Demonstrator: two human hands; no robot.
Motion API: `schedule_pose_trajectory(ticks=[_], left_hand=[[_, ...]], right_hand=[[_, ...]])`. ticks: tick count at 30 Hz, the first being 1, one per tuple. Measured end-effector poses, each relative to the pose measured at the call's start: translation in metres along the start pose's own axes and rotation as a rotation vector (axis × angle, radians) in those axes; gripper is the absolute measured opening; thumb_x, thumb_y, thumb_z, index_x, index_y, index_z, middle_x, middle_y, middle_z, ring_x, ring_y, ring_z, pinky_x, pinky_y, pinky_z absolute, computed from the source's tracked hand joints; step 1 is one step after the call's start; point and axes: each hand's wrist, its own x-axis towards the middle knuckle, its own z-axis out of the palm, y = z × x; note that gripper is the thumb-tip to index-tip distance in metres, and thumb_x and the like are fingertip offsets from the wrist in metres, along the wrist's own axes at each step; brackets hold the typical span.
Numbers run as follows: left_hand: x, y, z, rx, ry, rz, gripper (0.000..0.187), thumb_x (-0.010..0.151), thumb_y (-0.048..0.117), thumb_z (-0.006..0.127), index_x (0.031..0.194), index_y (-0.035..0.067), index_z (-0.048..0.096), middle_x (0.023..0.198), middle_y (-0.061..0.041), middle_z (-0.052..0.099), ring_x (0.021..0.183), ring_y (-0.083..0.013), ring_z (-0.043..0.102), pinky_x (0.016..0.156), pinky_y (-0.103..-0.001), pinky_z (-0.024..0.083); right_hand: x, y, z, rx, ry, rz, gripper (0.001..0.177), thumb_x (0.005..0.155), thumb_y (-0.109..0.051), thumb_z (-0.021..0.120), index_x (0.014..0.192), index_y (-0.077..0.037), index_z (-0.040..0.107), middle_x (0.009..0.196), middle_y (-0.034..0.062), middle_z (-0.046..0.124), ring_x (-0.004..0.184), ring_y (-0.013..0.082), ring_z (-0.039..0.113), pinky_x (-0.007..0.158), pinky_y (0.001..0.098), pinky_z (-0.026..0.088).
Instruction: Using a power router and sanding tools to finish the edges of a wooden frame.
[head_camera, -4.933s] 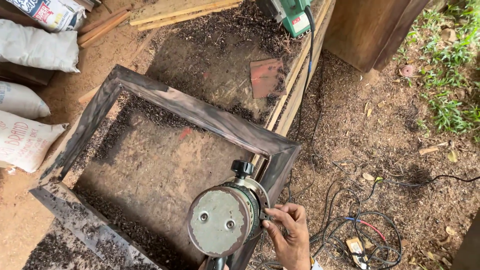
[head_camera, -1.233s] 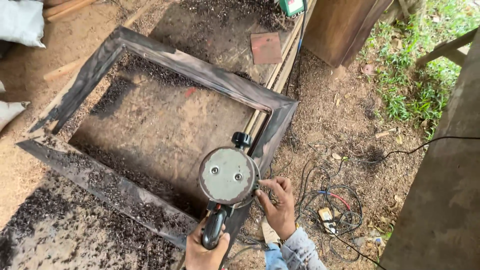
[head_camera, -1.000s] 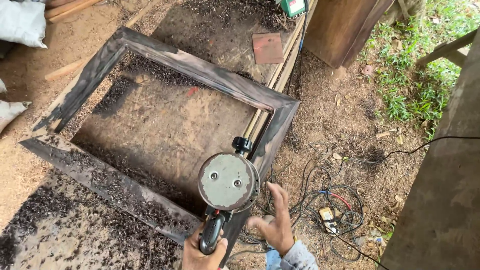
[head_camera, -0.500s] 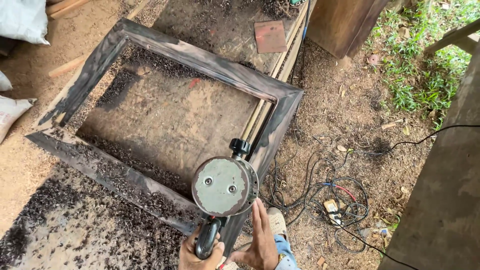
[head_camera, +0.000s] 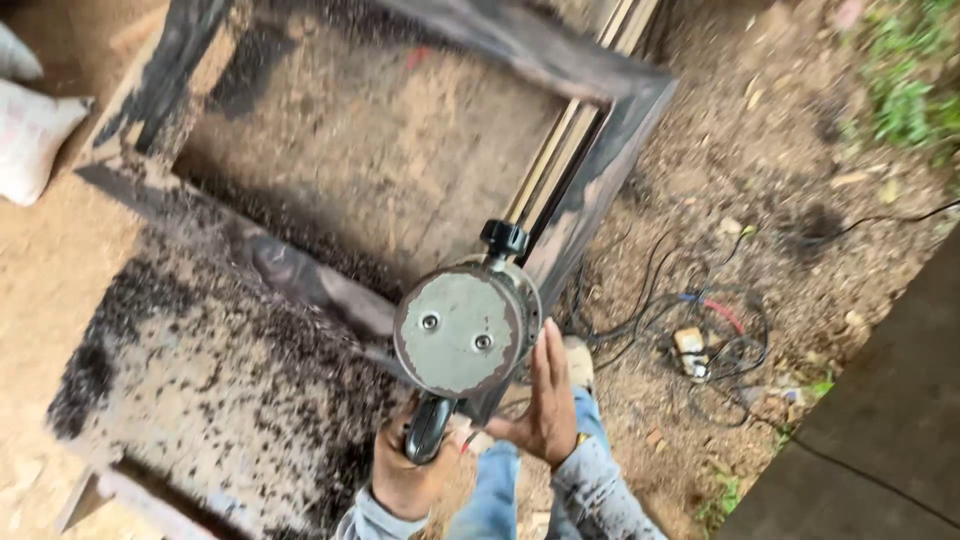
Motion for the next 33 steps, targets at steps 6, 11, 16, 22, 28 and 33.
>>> schedule_pose_trajectory(ticks=[6,11,16,22,28,33], left_hand=[[-0.008,0.028,-0.007,-0.019,-0.071,-0.045,0.01,0.075,0.001,0.075,0.083,0.003,0.07,0.066,-0.003,0.07,0.054,-0.0096,0.068,0.05,-0.028,0.058],[-0.011,-0.039,-0.027,0.028,-0.023,-0.061,0.011,0.074,0.001,0.083,0.076,-0.002,0.072,0.063,-0.009,0.068,0.055,-0.0133,0.065,0.052,-0.03,0.053],[-0.01,-0.081,-0.025,-0.002,0.183,-0.081,0.012,0.065,-0.003,0.08,0.074,0.0,0.073,0.069,-0.014,0.077,0.059,-0.0197,0.075,0.06,-0.037,0.063],[0.001,-0.113,-0.048,-0.041,-0.087,0.38,0.02,0.069,-0.008,0.081,0.087,0.001,0.075,0.08,-0.016,0.078,0.095,-0.0241,0.079,0.107,-0.039,0.049],[-0.011,-0.099,-0.037,0.117,0.084,0.031,0.015,0.061,-0.004,0.083,0.073,0.0,0.074,0.081,-0.018,0.077,0.081,-0.0219,0.082,0.085,-0.038,0.064],[-0.013,-0.063,-0.034,0.048,0.013,-0.045,0.013,0.064,-0.002,0.081,0.075,-0.001,0.074,0.095,-0.02,0.081,0.084,-0.0203,0.079,0.077,-0.038,0.063]], right_hand=[[0.006,-0.005,-0.002,0.005,-0.016,0.029,0.141,0.06,-0.062,0.089,0.161,0.003,0.015,0.165,0.0325,0.019,0.153,0.0467,0.026,0.123,0.0508,0.029],[0.003,-0.008,-0.002,-0.002,0.013,0.029,0.142,0.06,-0.066,0.089,0.162,0.002,0.015,0.167,0.0292,0.021,0.154,0.0447,0.029,0.123,0.0494,0.032],[0.005,-0.01,-0.003,-0.002,-0.022,0.084,0.143,0.058,-0.067,0.085,0.162,0.0,0.013,0.167,0.0279,0.019,0.155,0.0437,0.025,0.122,0.0531,0.03],[0.009,-0.014,-0.002,-0.011,-0.019,0.073,0.147,0.058,-0.071,0.09,0.161,-0.001,0.012,0.166,0.0297,0.017,0.153,0.0438,0.025,0.121,0.054,0.031],[0.006,-0.009,-0.002,-0.004,-0.04,0.113,0.147,0.055,-0.07,0.088,0.162,-0.001,0.013,0.168,0.0289,0.018,0.154,0.0442,0.028,0.121,0.052,0.033],[0.01,-0.014,-0.004,-0.017,-0.048,0.099,0.147,0.057,-0.074,0.085,0.162,-0.001,0.013,0.167,0.0293,0.019,0.154,0.0446,0.027,0.121,0.0521,0.032]])
